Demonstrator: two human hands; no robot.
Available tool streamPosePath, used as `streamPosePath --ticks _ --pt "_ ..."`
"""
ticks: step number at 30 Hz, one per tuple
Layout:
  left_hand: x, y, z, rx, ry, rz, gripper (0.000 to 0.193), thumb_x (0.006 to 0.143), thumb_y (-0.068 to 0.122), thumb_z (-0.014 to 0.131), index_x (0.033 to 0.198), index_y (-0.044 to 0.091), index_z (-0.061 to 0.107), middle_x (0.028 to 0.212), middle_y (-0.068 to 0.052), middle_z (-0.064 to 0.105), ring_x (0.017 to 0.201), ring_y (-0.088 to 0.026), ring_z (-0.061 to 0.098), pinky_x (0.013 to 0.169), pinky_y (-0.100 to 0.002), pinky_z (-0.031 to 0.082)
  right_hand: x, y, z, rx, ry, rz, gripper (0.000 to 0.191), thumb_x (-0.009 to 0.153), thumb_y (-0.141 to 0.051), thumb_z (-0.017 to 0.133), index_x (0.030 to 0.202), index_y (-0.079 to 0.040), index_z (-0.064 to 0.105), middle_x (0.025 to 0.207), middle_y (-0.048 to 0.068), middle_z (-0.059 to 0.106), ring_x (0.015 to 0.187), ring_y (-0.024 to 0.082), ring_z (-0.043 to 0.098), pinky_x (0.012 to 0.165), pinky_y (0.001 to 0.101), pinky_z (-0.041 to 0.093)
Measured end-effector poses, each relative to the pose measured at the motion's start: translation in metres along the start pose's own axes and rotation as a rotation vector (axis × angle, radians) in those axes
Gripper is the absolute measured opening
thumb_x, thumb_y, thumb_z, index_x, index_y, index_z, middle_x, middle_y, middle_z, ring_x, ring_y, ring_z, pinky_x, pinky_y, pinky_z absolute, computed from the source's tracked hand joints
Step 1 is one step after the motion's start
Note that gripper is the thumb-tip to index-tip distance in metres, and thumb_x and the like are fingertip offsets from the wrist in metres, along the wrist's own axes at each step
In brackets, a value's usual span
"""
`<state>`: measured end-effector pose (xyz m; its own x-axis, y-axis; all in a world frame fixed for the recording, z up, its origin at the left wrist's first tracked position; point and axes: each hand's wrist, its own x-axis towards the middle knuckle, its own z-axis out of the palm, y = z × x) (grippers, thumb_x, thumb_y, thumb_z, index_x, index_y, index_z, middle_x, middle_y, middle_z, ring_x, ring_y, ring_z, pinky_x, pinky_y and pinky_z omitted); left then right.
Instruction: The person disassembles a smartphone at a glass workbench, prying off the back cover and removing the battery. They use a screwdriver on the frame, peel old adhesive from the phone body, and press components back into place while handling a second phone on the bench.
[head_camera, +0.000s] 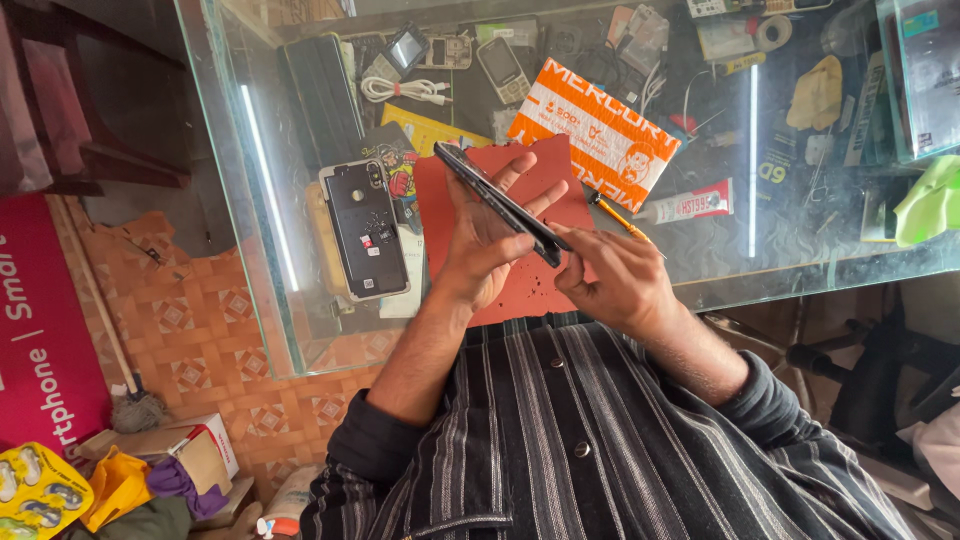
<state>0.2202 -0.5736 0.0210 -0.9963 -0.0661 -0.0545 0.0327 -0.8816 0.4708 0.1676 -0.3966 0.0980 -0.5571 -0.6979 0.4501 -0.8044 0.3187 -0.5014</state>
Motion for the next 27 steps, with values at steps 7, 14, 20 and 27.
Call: streamPosePath --ticks 7,14,20,27 --pt "-0.001 0.009 0.007 0.036 0.082 -0.045 0.12 0.088 0.002 0.077 0.163 0.04 -0.008 0.155 -0.02 0.037 0.138 -0.051 0.053 0.098 -0.05 0.06 0.0 0.002 0.0 -0.067 -0.045 -0.143 0.033 0.087 0.008 0.065 0.119 0.01 0.059 0.117 0.02 0.074 0.094 0.03 0.078 0.075 0.0366 0.062" --pt "-0.001 0.023 0.017 0.213 0.071 -0.002 0.128 0.085 0.004 0.081 0.163 0.039 -0.015 0.145 -0.021 0.049 0.118 -0.042 0.068 0.092 -0.051 0.065 -0.004 0.004 0.004 0.069 -0.011 0.014 0.027 0.082 0.006 0.065 0.109 0.005 0.065 0.105 0.016 0.076 0.093 0.029 0.078 0.079 0.0362 0.063" --pt "-0.012 0.036 0.031 0.985 0.086 0.084 0.135 0.081 0.013 0.089 0.163 0.018 -0.018 0.145 -0.021 0.056 0.116 -0.028 0.074 0.089 -0.041 0.067 0.016 0.003 -0.024 0.322 0.034 0.189 0.039 0.086 0.007 0.061 0.125 0.009 0.06 0.119 0.019 0.073 0.109 0.027 0.076 0.097 0.0353 0.062" --pt "-0.013 0.028 0.048 1.282 0.086 0.116 0.131 0.074 0.022 0.09 0.166 0.003 -0.001 0.136 -0.02 0.065 0.119 -0.034 0.073 0.096 -0.043 0.061 0.042 -0.007 -0.035 0.313 0.007 0.247 0.039 0.093 0.01 0.062 0.131 0.003 0.066 0.126 0.018 0.074 0.114 0.025 0.076 0.098 0.0329 0.063"
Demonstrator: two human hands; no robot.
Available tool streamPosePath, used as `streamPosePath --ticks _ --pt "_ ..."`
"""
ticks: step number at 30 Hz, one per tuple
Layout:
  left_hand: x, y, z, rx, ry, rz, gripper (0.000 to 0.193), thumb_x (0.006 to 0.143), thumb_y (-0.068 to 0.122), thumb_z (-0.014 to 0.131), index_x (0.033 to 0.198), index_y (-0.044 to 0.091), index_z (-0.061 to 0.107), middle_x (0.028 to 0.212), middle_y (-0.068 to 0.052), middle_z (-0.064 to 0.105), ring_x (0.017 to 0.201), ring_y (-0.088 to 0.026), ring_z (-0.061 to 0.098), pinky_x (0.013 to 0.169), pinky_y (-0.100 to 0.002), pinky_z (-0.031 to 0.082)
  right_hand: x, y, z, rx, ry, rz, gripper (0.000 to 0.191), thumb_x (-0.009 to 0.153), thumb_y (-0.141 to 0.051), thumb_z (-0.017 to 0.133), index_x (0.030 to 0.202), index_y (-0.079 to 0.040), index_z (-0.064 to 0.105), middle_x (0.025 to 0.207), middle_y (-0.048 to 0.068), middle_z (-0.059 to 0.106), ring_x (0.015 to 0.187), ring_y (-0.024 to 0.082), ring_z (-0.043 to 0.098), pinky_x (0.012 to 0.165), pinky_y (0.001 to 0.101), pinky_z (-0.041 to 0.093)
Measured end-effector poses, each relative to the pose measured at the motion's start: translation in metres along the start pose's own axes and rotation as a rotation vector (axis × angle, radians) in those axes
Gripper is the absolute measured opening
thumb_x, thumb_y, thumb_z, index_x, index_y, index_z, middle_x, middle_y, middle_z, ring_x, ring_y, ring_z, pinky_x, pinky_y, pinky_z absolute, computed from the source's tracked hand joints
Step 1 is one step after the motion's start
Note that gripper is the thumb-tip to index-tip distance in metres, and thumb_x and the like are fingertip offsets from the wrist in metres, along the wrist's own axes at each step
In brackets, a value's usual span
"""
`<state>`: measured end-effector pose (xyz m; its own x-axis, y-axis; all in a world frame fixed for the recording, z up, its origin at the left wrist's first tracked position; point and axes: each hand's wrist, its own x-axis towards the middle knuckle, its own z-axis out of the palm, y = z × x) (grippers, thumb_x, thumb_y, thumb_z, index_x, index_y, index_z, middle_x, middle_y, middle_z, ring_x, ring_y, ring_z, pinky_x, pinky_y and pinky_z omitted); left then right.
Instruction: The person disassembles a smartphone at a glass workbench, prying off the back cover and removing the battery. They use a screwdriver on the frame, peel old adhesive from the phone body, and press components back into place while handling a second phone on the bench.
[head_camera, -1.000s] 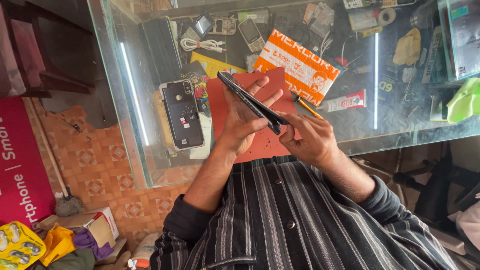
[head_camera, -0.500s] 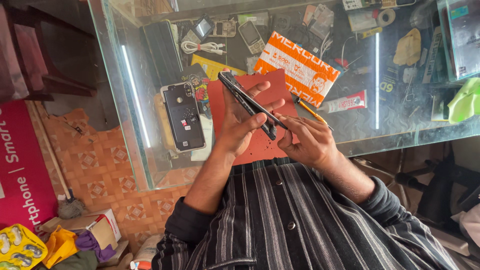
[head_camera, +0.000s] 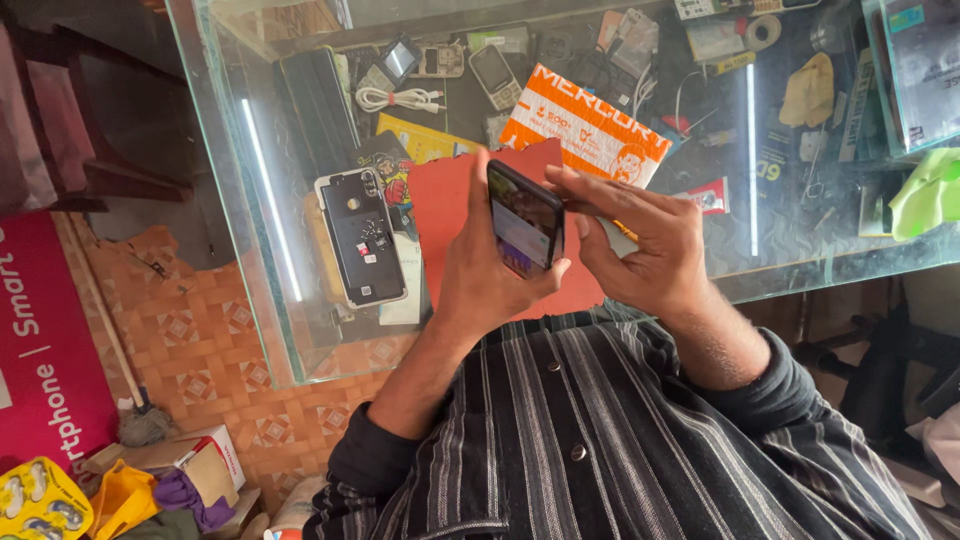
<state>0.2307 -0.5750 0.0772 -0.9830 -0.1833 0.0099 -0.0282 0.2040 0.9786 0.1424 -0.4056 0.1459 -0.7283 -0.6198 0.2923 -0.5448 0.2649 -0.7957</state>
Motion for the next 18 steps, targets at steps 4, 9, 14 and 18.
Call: streamPosePath --ticks 4,9,14,18 --pt "0.0 0.001 0.002 0.172 0.092 0.119 0.117 0.073 0.027 0.092 0.16 0.001 0.019 0.139 -0.024 0.061 0.119 -0.04 0.069 0.092 -0.045 0.061 0.001 -0.001 0.003 -0.085 0.014 0.007 0.036 0.092 0.007 0.067 0.127 -0.002 0.071 0.117 0.016 0.077 0.108 0.024 0.078 0.093 0.0312 0.063" --pt "-0.001 -0.006 0.005 0.209 0.117 0.097 0.108 0.071 0.028 0.092 0.154 -0.001 0.03 0.132 -0.022 0.064 0.113 -0.04 0.071 0.087 -0.046 0.061 -0.004 0.005 0.001 -0.13 0.005 0.047 0.038 0.091 0.004 0.068 0.128 -0.004 0.071 0.103 0.016 0.078 0.093 0.023 0.08 0.078 0.0294 0.061" --pt "-0.003 -0.014 0.008 0.28 0.118 0.138 0.112 0.07 0.029 0.094 0.153 -0.006 0.027 0.134 -0.026 0.06 0.111 -0.041 0.07 0.085 -0.046 0.06 -0.006 0.009 -0.004 -0.145 -0.09 0.092 0.043 0.091 0.005 0.066 0.132 -0.006 0.07 0.087 0.015 0.074 0.07 0.02 0.074 0.064 0.0298 0.055" --pt "-0.003 -0.016 0.009 0.301 0.118 0.147 0.112 0.07 0.03 0.094 0.152 -0.007 0.028 0.135 -0.027 0.059 0.11 -0.042 0.07 0.084 -0.046 0.061 -0.007 0.011 -0.001 -0.186 -0.064 0.06 0.042 0.089 0.006 0.067 0.129 -0.005 0.072 0.08 0.013 0.073 0.065 0.018 0.071 0.06 0.0298 0.053"
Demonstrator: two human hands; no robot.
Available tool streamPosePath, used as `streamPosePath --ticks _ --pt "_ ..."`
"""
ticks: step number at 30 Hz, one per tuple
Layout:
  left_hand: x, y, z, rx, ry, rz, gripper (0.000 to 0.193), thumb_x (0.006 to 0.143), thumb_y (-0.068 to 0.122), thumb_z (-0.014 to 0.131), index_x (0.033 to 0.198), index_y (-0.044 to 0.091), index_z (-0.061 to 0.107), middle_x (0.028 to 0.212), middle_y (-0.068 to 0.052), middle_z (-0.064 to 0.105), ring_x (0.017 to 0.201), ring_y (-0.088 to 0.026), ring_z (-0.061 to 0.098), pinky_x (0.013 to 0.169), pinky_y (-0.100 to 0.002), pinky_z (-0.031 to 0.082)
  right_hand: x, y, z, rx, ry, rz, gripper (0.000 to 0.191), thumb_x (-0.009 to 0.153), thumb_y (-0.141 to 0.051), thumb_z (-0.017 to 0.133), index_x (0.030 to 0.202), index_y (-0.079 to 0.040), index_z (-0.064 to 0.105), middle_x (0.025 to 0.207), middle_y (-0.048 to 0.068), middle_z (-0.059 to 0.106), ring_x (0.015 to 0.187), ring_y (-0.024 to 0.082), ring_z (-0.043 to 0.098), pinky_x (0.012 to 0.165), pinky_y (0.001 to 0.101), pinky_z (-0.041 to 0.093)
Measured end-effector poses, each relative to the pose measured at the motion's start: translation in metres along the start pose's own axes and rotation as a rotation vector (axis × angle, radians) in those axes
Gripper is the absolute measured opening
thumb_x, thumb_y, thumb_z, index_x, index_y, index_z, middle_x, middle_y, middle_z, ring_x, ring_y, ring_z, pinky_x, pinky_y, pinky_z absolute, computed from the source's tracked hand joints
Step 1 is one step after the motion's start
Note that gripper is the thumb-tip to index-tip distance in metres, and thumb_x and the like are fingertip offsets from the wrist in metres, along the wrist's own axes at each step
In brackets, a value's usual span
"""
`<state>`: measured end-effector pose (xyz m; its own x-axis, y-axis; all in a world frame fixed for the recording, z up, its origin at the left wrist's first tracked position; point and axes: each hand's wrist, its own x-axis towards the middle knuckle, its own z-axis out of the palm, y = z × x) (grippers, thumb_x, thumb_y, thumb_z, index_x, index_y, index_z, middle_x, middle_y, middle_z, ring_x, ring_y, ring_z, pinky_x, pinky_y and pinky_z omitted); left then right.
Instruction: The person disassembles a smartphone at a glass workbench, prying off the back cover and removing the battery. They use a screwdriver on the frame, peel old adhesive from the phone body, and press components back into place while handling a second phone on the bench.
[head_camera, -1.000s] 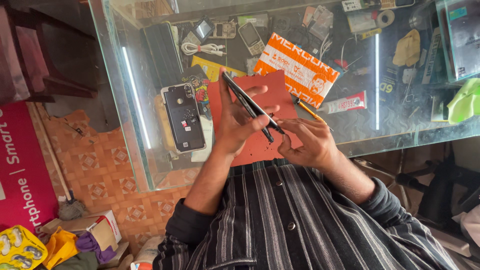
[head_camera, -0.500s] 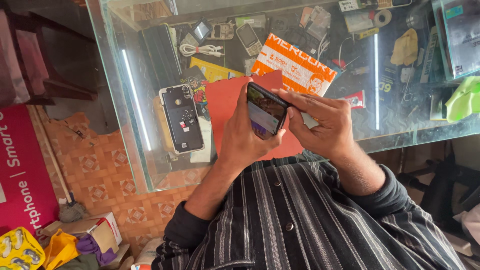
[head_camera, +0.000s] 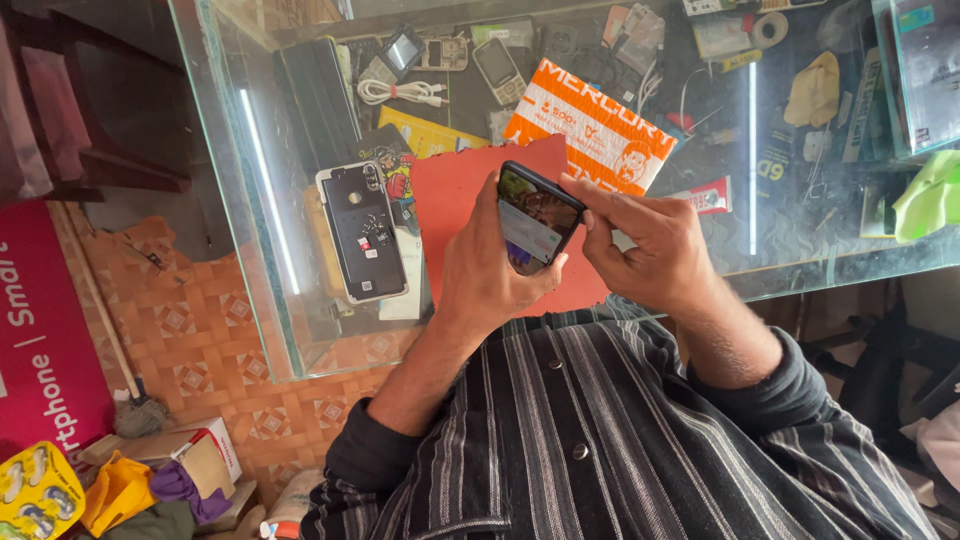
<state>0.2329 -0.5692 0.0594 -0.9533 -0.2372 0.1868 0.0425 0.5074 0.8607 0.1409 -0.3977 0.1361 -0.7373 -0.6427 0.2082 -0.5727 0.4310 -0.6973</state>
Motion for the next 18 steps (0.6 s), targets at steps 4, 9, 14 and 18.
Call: streamPosePath --ticks 4,9,14,18 --pt "-0.001 0.001 0.002 0.039 0.025 0.005 0.112 0.069 0.03 0.094 0.151 -0.008 0.028 0.133 -0.027 0.06 0.107 -0.042 0.07 0.082 -0.046 0.06 0.001 0.001 0.004 0.032 0.062 -0.027 0.032 0.094 0.007 0.065 0.124 -0.004 0.072 0.082 0.011 0.073 0.072 0.016 0.075 0.064 0.028 0.054" --pt "-0.002 0.003 0.006 0.047 0.048 0.023 0.108 0.072 0.027 0.093 0.152 -0.008 0.029 0.128 -0.024 0.062 0.103 -0.038 0.072 0.081 -0.044 0.062 0.003 0.004 0.0 0.047 0.013 0.101 0.025 0.093 0.005 0.065 0.115 -0.001 0.075 0.075 0.01 0.073 0.067 0.013 0.074 0.06 0.0262 0.054" --pt "0.0 0.005 0.006 0.041 0.013 -0.008 0.105 0.072 0.024 0.092 0.151 -0.005 0.031 0.129 -0.022 0.064 0.105 -0.036 0.072 0.082 -0.043 0.062 0.008 0.006 -0.015 0.12 -0.086 0.149 0.024 0.091 0.001 0.068 0.114 0.001 0.074 0.082 0.007 0.076 0.082 0.013 0.078 0.069 0.0232 0.059" --pt "0.002 0.007 0.002 0.007 -0.006 0.004 0.105 0.072 0.023 0.092 0.152 -0.004 0.029 0.134 -0.023 0.061 0.108 -0.038 0.071 0.083 -0.043 0.061 0.015 0.008 -0.019 0.157 -0.124 0.244 0.023 0.089 0.001 0.069 0.111 0.002 0.075 0.085 0.007 0.078 0.081 0.011 0.078 0.072 0.0233 0.06"
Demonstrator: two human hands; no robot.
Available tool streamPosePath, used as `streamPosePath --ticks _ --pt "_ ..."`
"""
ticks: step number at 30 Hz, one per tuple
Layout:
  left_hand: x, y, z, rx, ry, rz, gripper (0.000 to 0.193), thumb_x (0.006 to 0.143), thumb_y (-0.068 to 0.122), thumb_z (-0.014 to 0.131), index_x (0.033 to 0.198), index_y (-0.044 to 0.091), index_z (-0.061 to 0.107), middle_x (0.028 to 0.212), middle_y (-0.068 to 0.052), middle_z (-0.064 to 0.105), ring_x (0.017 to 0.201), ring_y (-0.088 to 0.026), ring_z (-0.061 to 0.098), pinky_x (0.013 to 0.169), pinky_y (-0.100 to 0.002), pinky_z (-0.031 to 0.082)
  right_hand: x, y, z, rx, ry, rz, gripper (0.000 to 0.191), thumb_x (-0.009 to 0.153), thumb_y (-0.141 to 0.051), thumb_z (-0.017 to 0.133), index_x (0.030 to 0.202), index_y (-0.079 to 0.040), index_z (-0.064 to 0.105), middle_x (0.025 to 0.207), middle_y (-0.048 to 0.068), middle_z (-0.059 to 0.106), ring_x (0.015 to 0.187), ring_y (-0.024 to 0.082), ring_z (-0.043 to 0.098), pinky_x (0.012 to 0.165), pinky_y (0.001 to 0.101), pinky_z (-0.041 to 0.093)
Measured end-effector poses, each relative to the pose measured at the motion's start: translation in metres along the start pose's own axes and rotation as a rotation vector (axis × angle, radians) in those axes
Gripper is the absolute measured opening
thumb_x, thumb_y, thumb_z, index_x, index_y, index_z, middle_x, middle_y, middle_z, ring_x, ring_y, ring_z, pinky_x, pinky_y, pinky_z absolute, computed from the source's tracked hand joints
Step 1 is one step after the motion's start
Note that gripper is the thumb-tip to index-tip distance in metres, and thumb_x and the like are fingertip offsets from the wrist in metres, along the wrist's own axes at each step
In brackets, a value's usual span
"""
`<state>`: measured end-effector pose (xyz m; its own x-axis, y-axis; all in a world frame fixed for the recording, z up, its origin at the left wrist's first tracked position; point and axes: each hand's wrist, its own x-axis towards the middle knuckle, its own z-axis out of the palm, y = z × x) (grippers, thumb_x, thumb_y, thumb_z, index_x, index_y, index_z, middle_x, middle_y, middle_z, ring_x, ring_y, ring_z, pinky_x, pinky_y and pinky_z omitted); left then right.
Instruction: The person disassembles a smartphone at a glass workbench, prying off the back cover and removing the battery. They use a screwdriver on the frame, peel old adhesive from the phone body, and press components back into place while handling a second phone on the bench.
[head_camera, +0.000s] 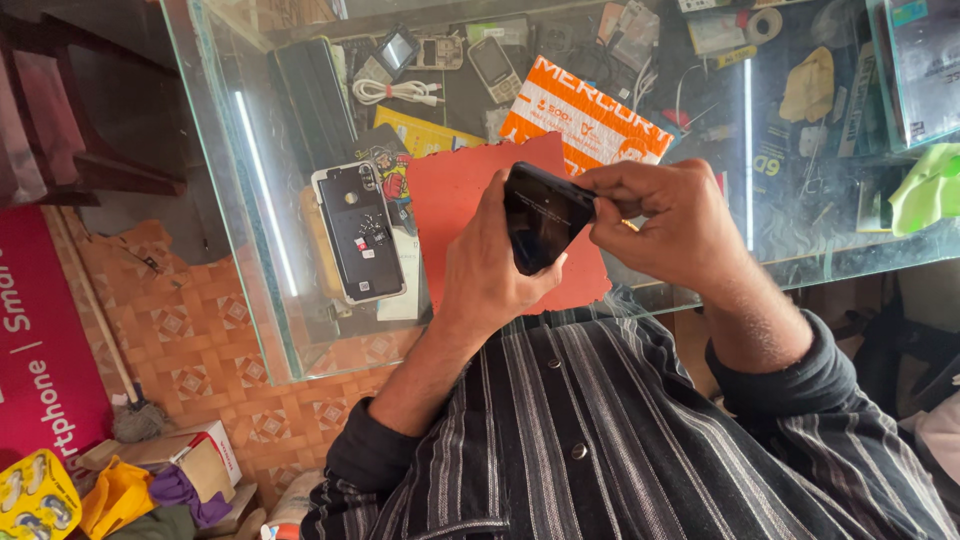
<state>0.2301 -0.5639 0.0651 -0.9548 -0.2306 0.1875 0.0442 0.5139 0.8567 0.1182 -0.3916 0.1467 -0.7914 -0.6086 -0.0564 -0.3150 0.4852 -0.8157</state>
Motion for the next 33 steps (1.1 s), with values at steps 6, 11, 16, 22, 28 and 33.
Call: streamPosePath --ticks 6,11,16,22,28,33 --pt "0.004 0.004 -0.008 -0.051 -0.026 -0.054 0.104 0.071 0.018 0.091 0.152 -0.004 0.029 0.133 -0.024 0.06 0.109 -0.039 0.069 0.084 -0.045 0.059 0.012 -0.008 0.0 0.071 -0.048 0.064 0.024 0.088 0.001 0.069 0.111 0.004 0.074 0.091 0.012 0.079 0.084 0.011 0.075 0.077 0.0242 0.062" --pt "0.006 0.009 -0.01 -0.008 0.006 0.113 0.09 0.074 0.003 0.084 0.151 0.004 0.036 0.128 -0.018 0.061 0.113 -0.038 0.066 0.092 -0.045 0.056 0.016 -0.017 -0.023 0.067 -0.253 -0.096 0.037 0.086 0.002 0.065 0.123 0.004 0.069 0.1 0.012 0.08 0.089 0.013 0.078 0.08 0.0258 0.063" --pt "0.005 0.014 -0.007 0.092 -0.031 0.162 0.091 0.073 0.003 0.083 0.151 0.006 0.036 0.128 -0.016 0.061 0.107 -0.037 0.064 0.088 -0.048 0.05 0.015 -0.024 -0.034 -0.071 -0.293 -0.079 0.031 0.086 -0.004 0.068 0.116 0.002 0.07 0.091 0.012 0.08 0.081 0.017 0.08 0.066 0.0278 0.062" --pt "0.004 0.019 -0.002 0.184 -0.107 0.157 0.096 0.068 0.007 0.084 0.151 0.007 0.037 0.133 -0.012 0.059 0.114 -0.034 0.061 0.096 -0.049 0.048 0.012 -0.024 -0.037 -0.132 -0.291 0.018 0.021 0.085 -0.008 0.072 0.102 0.003 0.068 0.081 0.012 0.078 0.072 0.019 0.08 0.063 0.0296 0.061" --pt "0.007 0.019 -0.003 0.163 -0.149 0.138 0.102 0.064 0.008 0.087 0.152 0.006 0.035 0.137 -0.013 0.057 0.115 -0.034 0.059 0.097 -0.049 0.047 0.013 -0.026 -0.035 -0.223 -0.257 -0.014 0.02 0.085 -0.01 0.073 0.101 0.002 0.069 0.072 0.015 0.073 0.064 0.022 0.075 0.059 0.0316 0.057" --pt "0.008 0.018 -0.004 0.156 -0.181 0.138 0.1 0.066 0.008 0.086 0.151 0.007 0.035 0.138 -0.012 0.056 0.116 -0.033 0.059 0.1 -0.049 0.045 0.011 -0.03 -0.038 -0.243 -0.286 0.099 0.039 0.089 -0.009 0.07 0.127 -0.003 0.066 0.068 0.01 0.074 0.052 0.021 0.07 0.053 0.0329 0.051"
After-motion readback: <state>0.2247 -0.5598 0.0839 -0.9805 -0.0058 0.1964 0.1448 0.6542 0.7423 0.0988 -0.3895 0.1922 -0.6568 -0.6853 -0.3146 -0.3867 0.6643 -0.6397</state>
